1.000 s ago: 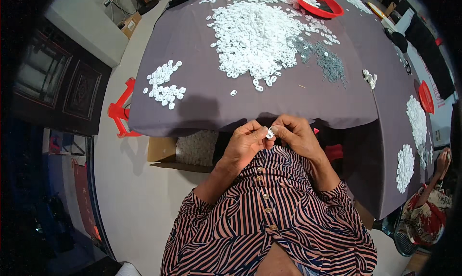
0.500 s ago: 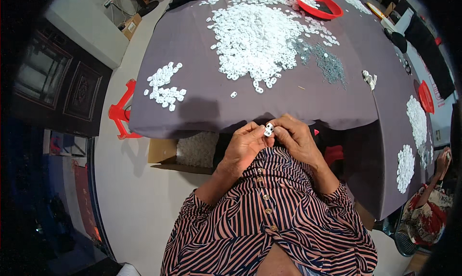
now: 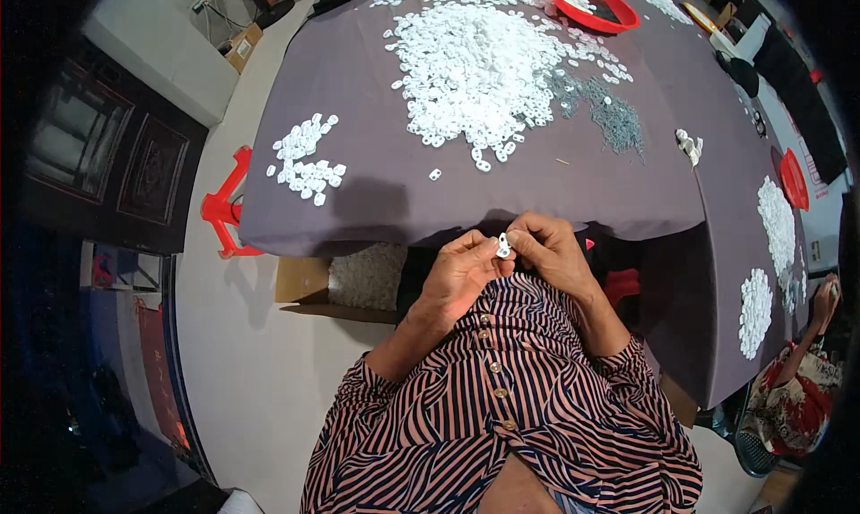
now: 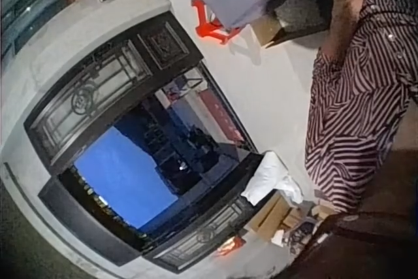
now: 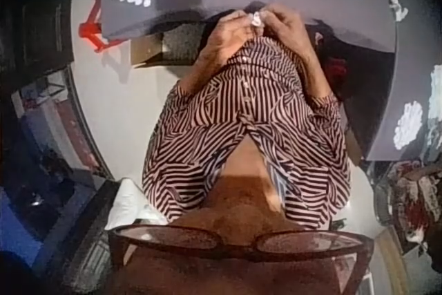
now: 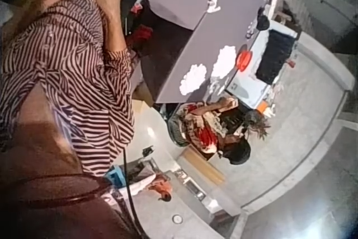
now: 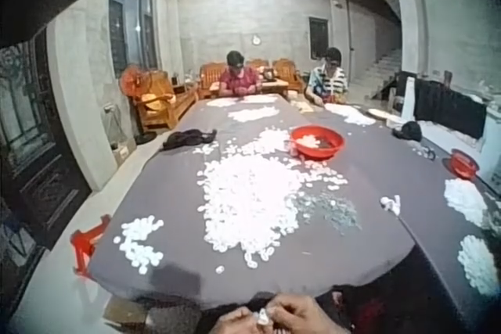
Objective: The person assembles plastic fasteners by picking up components from the table and inserting small pins into them by hand.
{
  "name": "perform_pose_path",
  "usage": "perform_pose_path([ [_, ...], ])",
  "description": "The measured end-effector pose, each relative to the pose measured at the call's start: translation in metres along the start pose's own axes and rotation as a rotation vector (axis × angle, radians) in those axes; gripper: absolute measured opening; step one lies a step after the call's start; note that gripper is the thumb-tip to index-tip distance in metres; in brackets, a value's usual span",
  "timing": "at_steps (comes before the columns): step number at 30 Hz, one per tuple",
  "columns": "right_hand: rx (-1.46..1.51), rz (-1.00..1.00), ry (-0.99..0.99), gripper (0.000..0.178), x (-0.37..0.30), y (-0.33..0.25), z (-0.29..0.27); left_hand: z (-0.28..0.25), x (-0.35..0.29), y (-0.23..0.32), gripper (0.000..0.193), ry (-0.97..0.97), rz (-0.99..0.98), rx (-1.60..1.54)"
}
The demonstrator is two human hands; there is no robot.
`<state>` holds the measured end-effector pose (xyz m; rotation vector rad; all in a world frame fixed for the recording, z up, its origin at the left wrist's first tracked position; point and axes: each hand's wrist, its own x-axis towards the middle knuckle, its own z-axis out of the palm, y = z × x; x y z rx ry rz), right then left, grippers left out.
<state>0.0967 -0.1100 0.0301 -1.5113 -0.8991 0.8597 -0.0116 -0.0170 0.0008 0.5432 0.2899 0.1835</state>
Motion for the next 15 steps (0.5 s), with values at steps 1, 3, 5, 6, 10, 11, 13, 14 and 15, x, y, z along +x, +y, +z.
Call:
perform_pose_path([
  [1,0.03,0.018,-0.007,0.015,0.001,-0.001,0.001,0.0,0.0,0.0,0.011,0.001,-0.001,0.002],
  [3,0.06,0.037,-0.012,0.015,0.001,-0.004,0.003,0.0,0.0,0.0,0.011,0.002,-0.004,-0.008],
  [5,0.174,0.091,-0.008,0.015,0.002,-0.006,0.005,0.001,-0.001,0.001,0.011,0.005,-0.007,-0.018],
  [6,0.175,0.092,-0.008,0.015,0.001,-0.005,0.005,0.002,-0.001,0.002,0.011,0.023,-0.016,-0.031],
  [10,0.141,0.092,0.028,0.015,0.002,0.005,0.003,-0.003,-0.002,0.001,0.011,0.027,-0.022,-0.039],
  [11,0.147,0.089,0.048,0.015,0.002,0.006,0.002,-0.002,-0.002,0.001,0.011,0.027,-0.022,-0.038],
  [13,0.202,0.104,0.095,0.015,0.003,0.005,0.004,-0.001,-0.003,0.001,0.012,0.098,-0.015,0.019],
  [14,0.257,0.118,0.143,0.014,0.004,0.005,0.004,-0.004,-0.002,0.001,0.012,0.098,-0.015,0.022],
  [15,0.259,0.116,0.148,0.014,0.004,0.006,0.004,-0.005,0.0,0.003,0.011,0.151,0.086,0.263],
])
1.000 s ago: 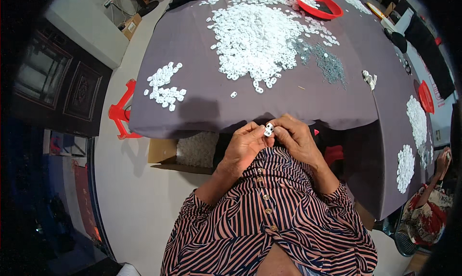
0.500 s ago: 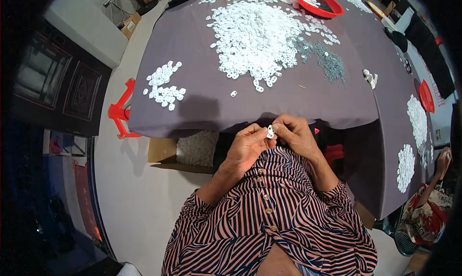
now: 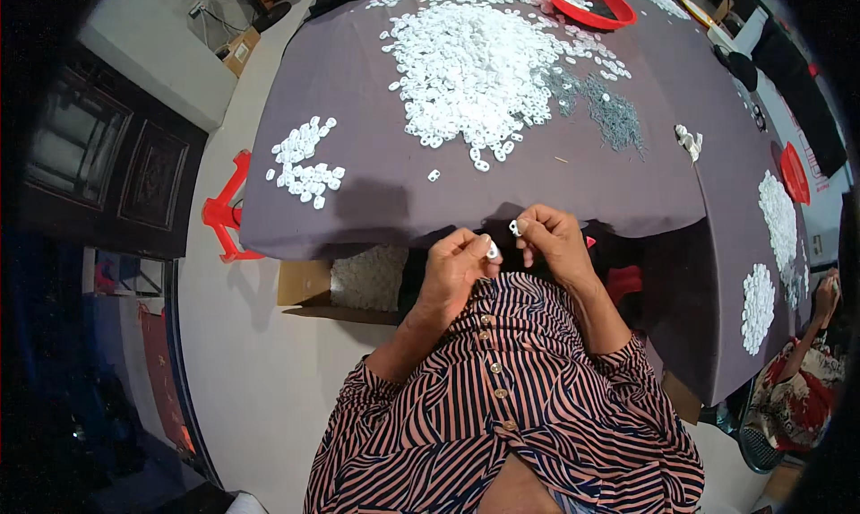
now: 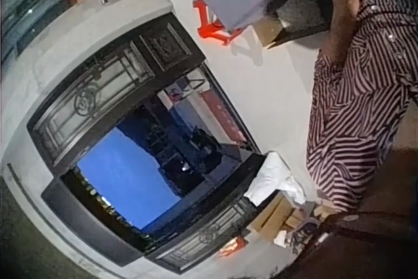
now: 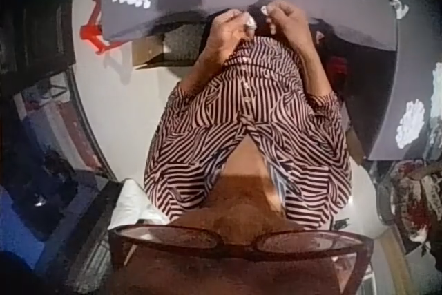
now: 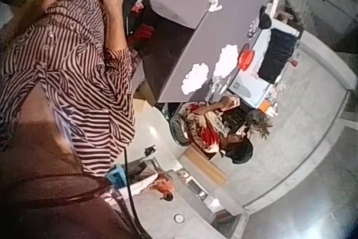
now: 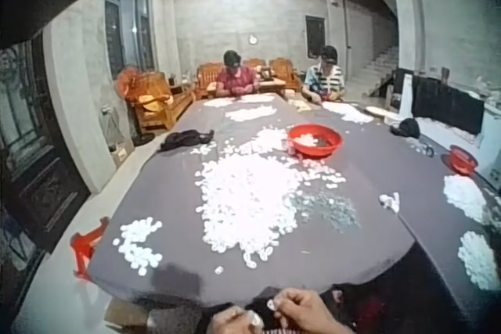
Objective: The person assembles plastic fasteners by picking up components from the table and inserting small pins into them by hand.
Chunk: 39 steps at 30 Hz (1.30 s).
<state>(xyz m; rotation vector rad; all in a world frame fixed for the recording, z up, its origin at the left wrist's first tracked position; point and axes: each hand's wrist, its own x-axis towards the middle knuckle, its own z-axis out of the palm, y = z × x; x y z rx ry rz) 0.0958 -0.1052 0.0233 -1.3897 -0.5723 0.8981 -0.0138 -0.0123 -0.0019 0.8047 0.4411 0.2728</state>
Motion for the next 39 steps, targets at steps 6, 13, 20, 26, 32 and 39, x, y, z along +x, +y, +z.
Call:
perform_pose_path([
  [6,0.226,0.019,0.132,0.012,0.004,0.007,-0.008,-0.018,0.061,0.032,0.01,0.176,0.821,1.104],
  [13,0.141,-0.019,0.174,0.011,0.004,0.013,-0.007,-0.042,0.079,0.033,0.005,0.264,1.062,1.443],
  [20,-0.074,-0.115,0.252,0.015,0.014,0.016,-0.008,-0.053,0.078,0.038,0.002,0.311,1.093,1.339],
  [26,-0.542,-0.363,0.39,0.015,0.021,0.015,-0.019,-0.054,0.065,0.039,0.004,0.207,1.055,1.426],
  [32,-0.647,-0.447,0.475,0.013,0.025,0.013,-0.029,-0.047,0.064,0.048,0.001,0.201,1.19,1.611],
  [39,-0.93,-0.507,0.434,0.01,0.026,0.015,-0.035,-0.069,0.072,0.037,0.004,0.175,1.077,1.527],
])
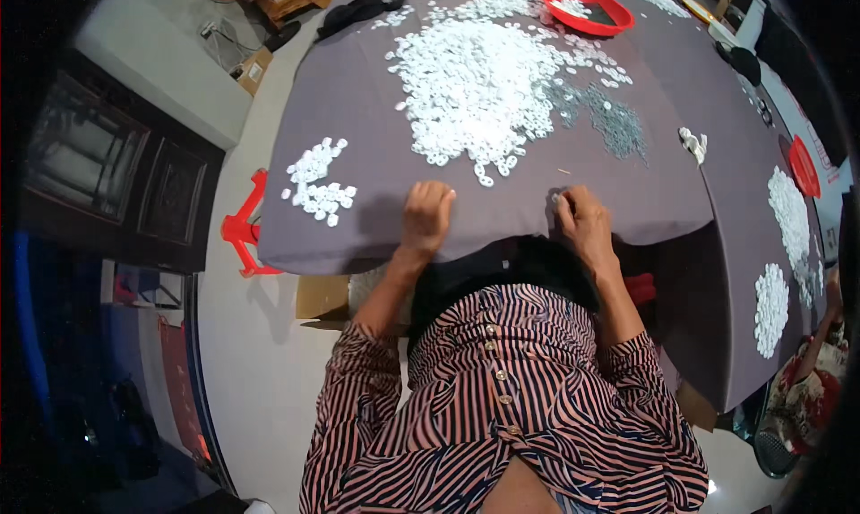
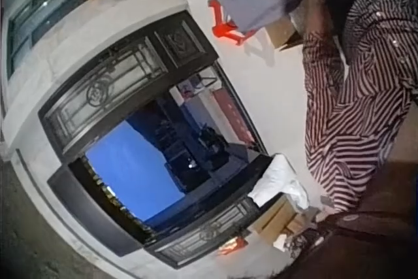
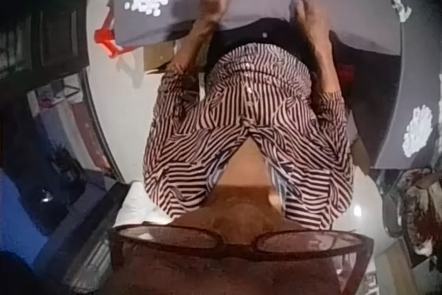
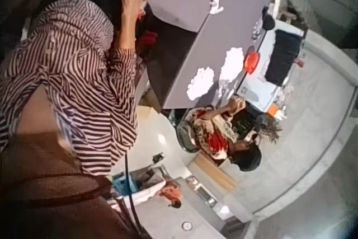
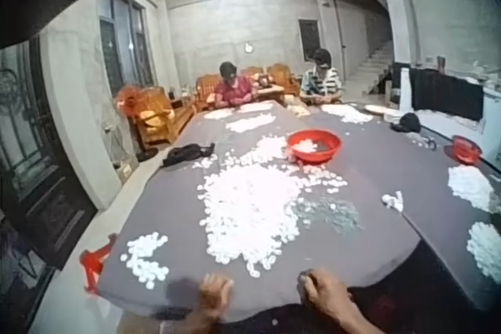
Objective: The person assembles plastic fasteners by picking up components from the table and inserting small pins into them by hand.
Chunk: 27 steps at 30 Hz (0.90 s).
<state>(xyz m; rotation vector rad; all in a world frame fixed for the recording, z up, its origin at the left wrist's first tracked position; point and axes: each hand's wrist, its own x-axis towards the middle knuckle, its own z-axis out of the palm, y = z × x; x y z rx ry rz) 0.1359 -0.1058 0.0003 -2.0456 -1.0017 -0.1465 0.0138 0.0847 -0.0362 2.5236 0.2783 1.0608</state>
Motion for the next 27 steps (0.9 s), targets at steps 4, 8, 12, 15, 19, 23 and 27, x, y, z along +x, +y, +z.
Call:
perform_pose_path([
  [4,-0.161,-0.064,-0.007,0.011,0.008,0.007,0.005,-0.01,0.013,0.015,0.009,0.189,-0.107,-0.167],
  [8,-0.289,-0.079,0.003,0.012,0.01,0.012,0.012,-0.022,0.008,0.03,0.013,-0.093,-0.672,-0.876],
  [12,-0.283,-0.044,-0.023,0.011,0.015,0.006,0.012,-0.025,0.007,0.037,0.012,-0.103,-0.689,-1.221],
  [15,-0.208,-0.092,0.082,0.011,0.016,0.007,0.014,-0.021,0.001,0.041,0.01,-0.194,-0.612,-1.224],
  [19,-0.224,-0.045,0.095,0.01,0.025,0.01,0.015,-0.025,0.001,0.052,0.01,-0.196,-0.711,-1.435],
  [23,-0.308,-0.01,-0.131,0.012,0.037,0.017,0.014,-0.017,0.002,0.053,0.01,-0.234,-0.665,-1.538],
  [27,-0.327,-0.037,-0.153,0.01,0.042,0.023,0.015,-0.015,0.002,0.053,0.01,-0.22,-0.725,-1.62],
])
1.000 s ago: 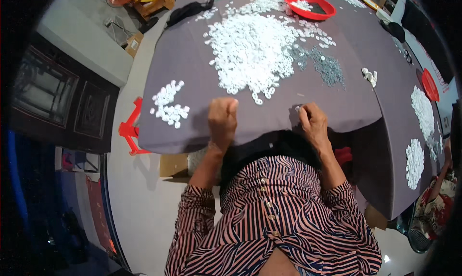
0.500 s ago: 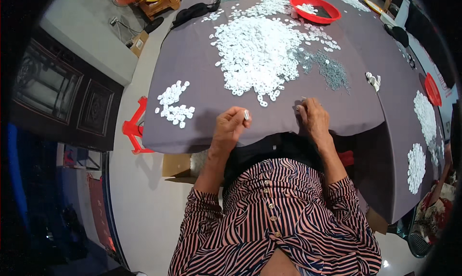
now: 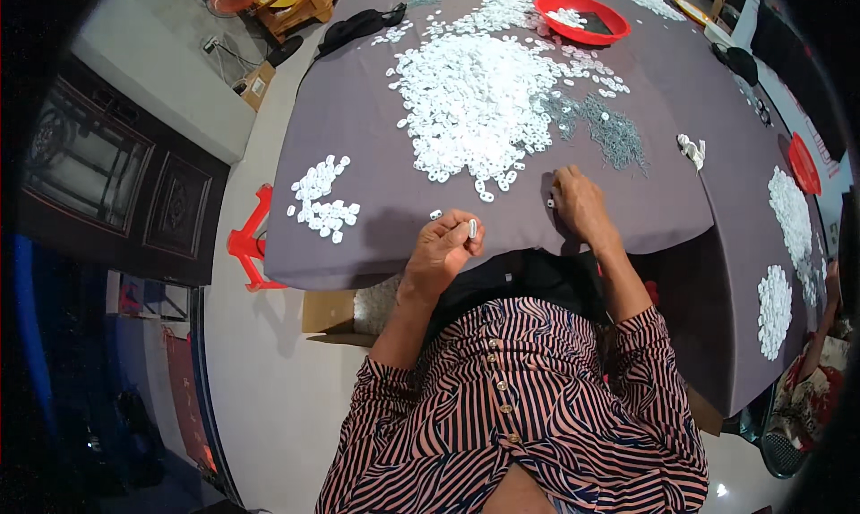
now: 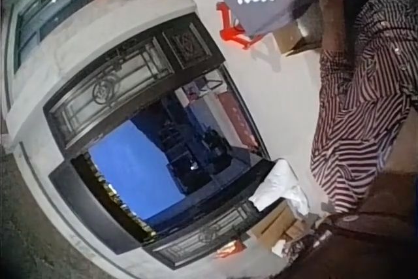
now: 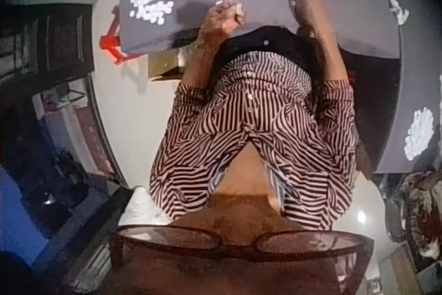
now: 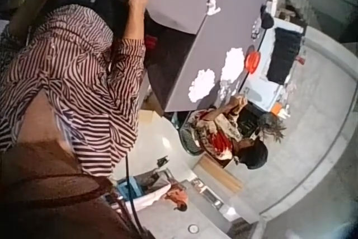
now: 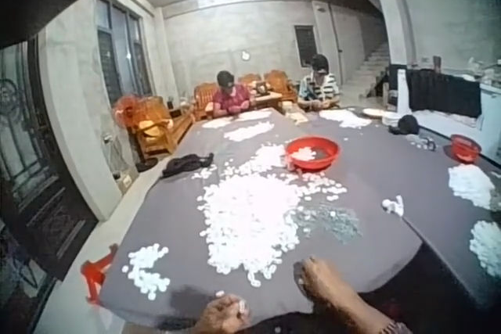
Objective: The person assembles plastic fasteners by picking up components from the table and inserting small pins into them by hand.
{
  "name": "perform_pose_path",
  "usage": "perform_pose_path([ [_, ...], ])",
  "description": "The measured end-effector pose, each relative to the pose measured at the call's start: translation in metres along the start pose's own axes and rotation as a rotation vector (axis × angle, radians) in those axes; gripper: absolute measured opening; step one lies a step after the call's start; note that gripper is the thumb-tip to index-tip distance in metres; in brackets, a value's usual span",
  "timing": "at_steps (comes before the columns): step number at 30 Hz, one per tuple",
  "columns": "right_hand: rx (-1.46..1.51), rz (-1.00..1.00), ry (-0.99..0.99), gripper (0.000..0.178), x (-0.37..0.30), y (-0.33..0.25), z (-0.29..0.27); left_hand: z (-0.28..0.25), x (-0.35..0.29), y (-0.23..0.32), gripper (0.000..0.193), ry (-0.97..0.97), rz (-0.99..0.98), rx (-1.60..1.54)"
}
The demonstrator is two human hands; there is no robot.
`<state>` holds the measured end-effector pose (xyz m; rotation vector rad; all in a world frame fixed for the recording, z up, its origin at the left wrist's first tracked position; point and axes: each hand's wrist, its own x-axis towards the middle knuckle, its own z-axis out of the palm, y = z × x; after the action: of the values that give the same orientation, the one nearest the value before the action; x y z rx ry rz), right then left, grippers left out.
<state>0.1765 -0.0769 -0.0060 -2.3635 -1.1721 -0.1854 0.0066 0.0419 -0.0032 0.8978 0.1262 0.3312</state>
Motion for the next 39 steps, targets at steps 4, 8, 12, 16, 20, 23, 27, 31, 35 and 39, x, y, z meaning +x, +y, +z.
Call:
perform_pose_path([
  [4,0.324,0.06,0.142,0.01,-0.001,0.01,-0.015,-0.023,0.004,-0.004,0.011,-0.027,0.046,0.056],
  [8,0.476,0.167,0.141,0.01,-0.007,0.023,-0.014,-0.036,0.007,-0.011,0.013,-0.049,0.026,-0.061],
  [12,0.295,-0.053,0.048,0.009,0.0,0.012,-0.007,-0.039,0.007,-0.013,0.013,-0.033,0.047,-0.046],
  [16,0.119,-0.009,-0.07,0.011,0.006,0.011,-0.006,-0.034,0.01,-0.014,0.011,0.019,0.055,-0.073],
  [20,0.259,-0.049,-0.035,0.011,0.003,0.01,-0.017,-0.02,0.01,-0.016,0.009,0.057,0.005,-0.057],
  [23,1.089,0.204,-0.129,0.006,-0.01,-0.016,-0.031,-0.01,0.005,-0.019,0.009,0.021,-0.006,-0.083],
  [27,1.295,0.169,-0.196,0.006,-0.03,-0.047,-0.034,0.007,0.001,-0.011,0.009,-0.044,-0.002,-0.122],
  [31,1.465,0.171,-0.197,0.008,-0.037,-0.058,-0.036,0.015,-0.002,-0.004,0.009,-0.023,-0.056,-0.263],
  [35,1.475,0.05,-0.189,0.007,-0.035,-0.062,-0.035,0.02,-0.005,-0.002,0.01,-0.062,-0.096,-0.328],
  [39,1.431,-0.019,-0.184,0.007,-0.036,-0.066,-0.029,0.025,-0.005,-0.004,0.012,-0.037,-0.122,-0.271],
])
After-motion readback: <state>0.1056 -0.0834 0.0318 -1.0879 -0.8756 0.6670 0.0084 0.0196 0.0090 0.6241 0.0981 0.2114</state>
